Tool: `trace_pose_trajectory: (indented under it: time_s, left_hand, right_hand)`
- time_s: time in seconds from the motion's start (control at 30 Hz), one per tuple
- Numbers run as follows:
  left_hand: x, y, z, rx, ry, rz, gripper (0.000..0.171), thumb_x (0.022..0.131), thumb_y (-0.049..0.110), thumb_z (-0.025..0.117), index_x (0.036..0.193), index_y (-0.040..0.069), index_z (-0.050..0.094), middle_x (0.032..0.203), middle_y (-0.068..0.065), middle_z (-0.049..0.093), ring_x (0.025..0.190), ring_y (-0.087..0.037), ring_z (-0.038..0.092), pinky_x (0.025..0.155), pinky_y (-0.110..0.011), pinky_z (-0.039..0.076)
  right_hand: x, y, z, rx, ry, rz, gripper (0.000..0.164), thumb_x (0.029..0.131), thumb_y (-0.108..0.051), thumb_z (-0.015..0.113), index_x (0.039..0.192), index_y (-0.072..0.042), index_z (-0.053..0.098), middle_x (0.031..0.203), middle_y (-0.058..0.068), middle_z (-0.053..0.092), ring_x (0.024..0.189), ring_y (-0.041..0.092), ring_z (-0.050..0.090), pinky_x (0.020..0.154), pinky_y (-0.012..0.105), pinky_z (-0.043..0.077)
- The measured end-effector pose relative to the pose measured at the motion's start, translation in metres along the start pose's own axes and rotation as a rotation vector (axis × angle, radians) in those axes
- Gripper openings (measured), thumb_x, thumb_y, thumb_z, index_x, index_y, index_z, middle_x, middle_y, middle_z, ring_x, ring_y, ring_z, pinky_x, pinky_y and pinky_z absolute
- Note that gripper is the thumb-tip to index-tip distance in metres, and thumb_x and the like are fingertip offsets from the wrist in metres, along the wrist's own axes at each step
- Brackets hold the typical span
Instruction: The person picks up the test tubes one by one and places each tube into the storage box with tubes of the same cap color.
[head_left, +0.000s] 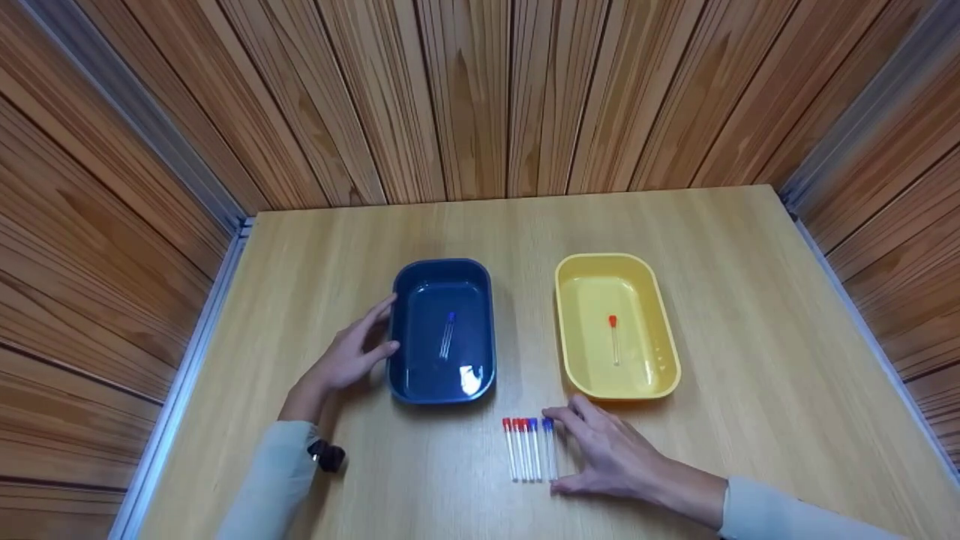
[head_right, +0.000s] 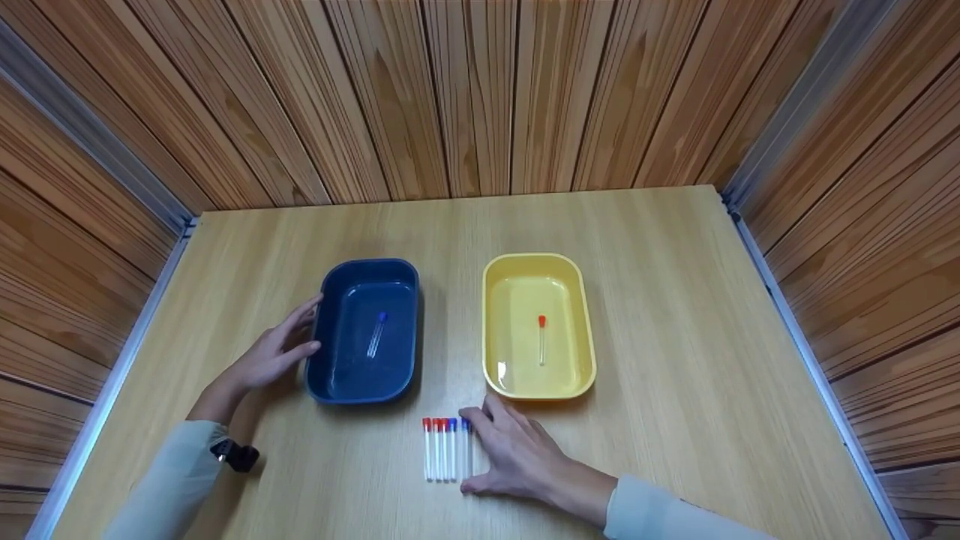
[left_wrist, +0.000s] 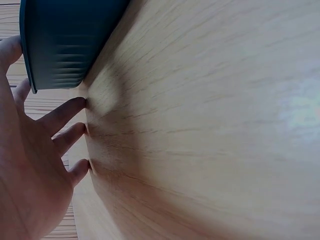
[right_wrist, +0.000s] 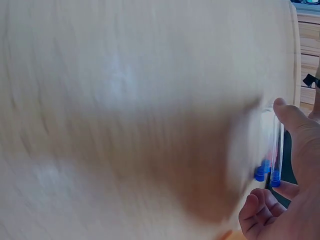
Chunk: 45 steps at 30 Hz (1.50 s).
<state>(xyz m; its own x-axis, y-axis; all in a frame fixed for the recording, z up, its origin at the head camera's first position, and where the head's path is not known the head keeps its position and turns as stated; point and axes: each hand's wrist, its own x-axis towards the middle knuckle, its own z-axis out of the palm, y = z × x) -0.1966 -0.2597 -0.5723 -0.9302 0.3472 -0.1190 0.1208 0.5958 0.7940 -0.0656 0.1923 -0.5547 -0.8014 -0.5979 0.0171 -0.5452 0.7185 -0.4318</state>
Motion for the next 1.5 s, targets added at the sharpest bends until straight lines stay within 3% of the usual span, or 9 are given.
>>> trace_pose_trajectory:
  time_s: [0.3, 0.47, 0.53, 0.6, 0.67, 0.8, 1.07, 1.3, 1.5]
  left_hand:
    - [0.0, 0.0, -0.001, -0.004, -0.003, -0.008, 0.081, 0.115, 0.041, 0.065, 0.182, 0.036, 0.019, 0.183, -0.014, 0.041, 0.174, -0.043, 0.033, 0.137, -0.075, 0.026]
    - [0.001, 0.0, -0.001, 0.001, -0.004, -0.003, 0.081, 0.115, 0.04, 0.065, 0.182, 0.036, 0.019, 0.183, -0.014, 0.042, 0.173, -0.044, 0.034, 0.137, -0.076, 0.025]
    - [0.001, 0.0, -0.001, -0.001, -0.005, -0.008, 0.081, 0.115, 0.041, 0.065, 0.181, 0.037, 0.019, 0.183, -0.014, 0.042, 0.173, -0.043, 0.034, 0.137, -0.076, 0.025]
    - [0.0, 0.001, -0.001, -0.002, -0.004, -0.015, 0.081, 0.115, 0.041, 0.065, 0.181, 0.038, 0.019, 0.183, -0.014, 0.041, 0.173, -0.043, 0.034, 0.137, -0.076, 0.025]
    - [0.0, 0.001, 0.0, -0.003, -0.004, -0.022, 0.081, 0.115, 0.042, 0.064, 0.181, 0.039, 0.018, 0.184, -0.014, 0.041, 0.174, -0.043, 0.033, 0.137, -0.077, 0.025]
    - [-0.001, 0.001, 0.001, 0.003, -0.007, -0.03, 0.081, 0.115, 0.043, 0.063, 0.181, 0.04, 0.017, 0.184, -0.014, 0.039, 0.174, -0.044, 0.032, 0.137, -0.077, 0.024]
    - [-0.002, -0.001, 0.0, 0.014, 0.002, -0.035, 0.074, 0.118, 0.041, 0.058, 0.181, 0.04, 0.02, 0.184, -0.014, 0.039, 0.173, -0.044, 0.034, 0.137, -0.077, 0.024]
    - [-0.002, -0.001, -0.002, 0.001, -0.015, -0.052, 0.075, 0.117, 0.044, 0.058, 0.18, 0.045, 0.018, 0.186, -0.011, 0.036, 0.175, -0.043, 0.03, 0.137, -0.079, 0.021]
    - [-0.003, -0.001, -0.001, -0.009, -0.017, -0.064, 0.075, 0.116, 0.047, 0.058, 0.18, 0.048, 0.018, 0.187, -0.01, 0.035, 0.175, -0.043, 0.029, 0.136, -0.08, 0.021]
  right_hand:
    - [0.007, -0.006, -0.013, 0.002, -0.038, -0.015, 0.095, 0.076, -0.058, 0.103, 0.152, -0.017, 0.064, 0.115, -0.003, 0.059, 0.089, 0.004, 0.047, 0.073, 0.018, 0.042]
    - [0.013, -0.007, -0.02, 0.023, -0.008, -0.052, 0.095, 0.079, -0.058, 0.101, 0.153, -0.013, 0.063, 0.129, 0.003, 0.077, 0.097, 0.008, 0.064, 0.082, 0.025, 0.058]
    - [0.017, -0.008, -0.025, 0.044, -0.01, -0.049, 0.095, 0.079, -0.056, 0.101, 0.154, -0.012, 0.062, 0.116, 0.002, 0.08, 0.089, 0.006, 0.064, 0.078, 0.024, 0.057]
    - [0.021, -0.01, -0.028, 0.071, -0.021, -0.032, 0.095, 0.08, -0.055, 0.101, 0.155, -0.013, 0.06, 0.096, -0.003, 0.075, 0.076, 0.001, 0.057, 0.069, 0.02, 0.051]
    - [0.026, -0.01, -0.031, 0.102, -0.035, -0.007, 0.096, 0.08, -0.053, 0.102, 0.156, -0.012, 0.06, 0.078, -0.01, 0.059, 0.066, -0.004, 0.04, 0.061, 0.016, 0.036]
    - [0.032, -0.01, -0.034, 0.141, -0.05, 0.026, 0.098, 0.081, -0.052, 0.102, 0.158, -0.011, 0.058, 0.067, -0.019, 0.041, 0.056, -0.005, 0.032, 0.056, 0.015, 0.028]
    - [0.047, -0.011, -0.039, 0.166, -0.058, 0.044, 0.099, 0.082, -0.054, 0.1, 0.161, -0.015, 0.055, 0.065, -0.018, 0.042, 0.053, -0.004, 0.034, 0.055, 0.016, 0.027]
    - [0.061, -0.011, -0.041, 0.226, 0.005, -0.003, 0.096, 0.083, -0.048, 0.101, 0.16, -0.012, 0.057, 0.066, -0.016, 0.044, 0.054, -0.005, 0.034, 0.053, 0.016, 0.028]
    - [0.074, -0.013, -0.046, 0.293, 0.015, 0.038, 0.097, 0.082, -0.048, 0.102, 0.16, -0.013, 0.057, 0.07, -0.007, 0.054, 0.057, -0.003, 0.039, 0.054, 0.017, 0.031]
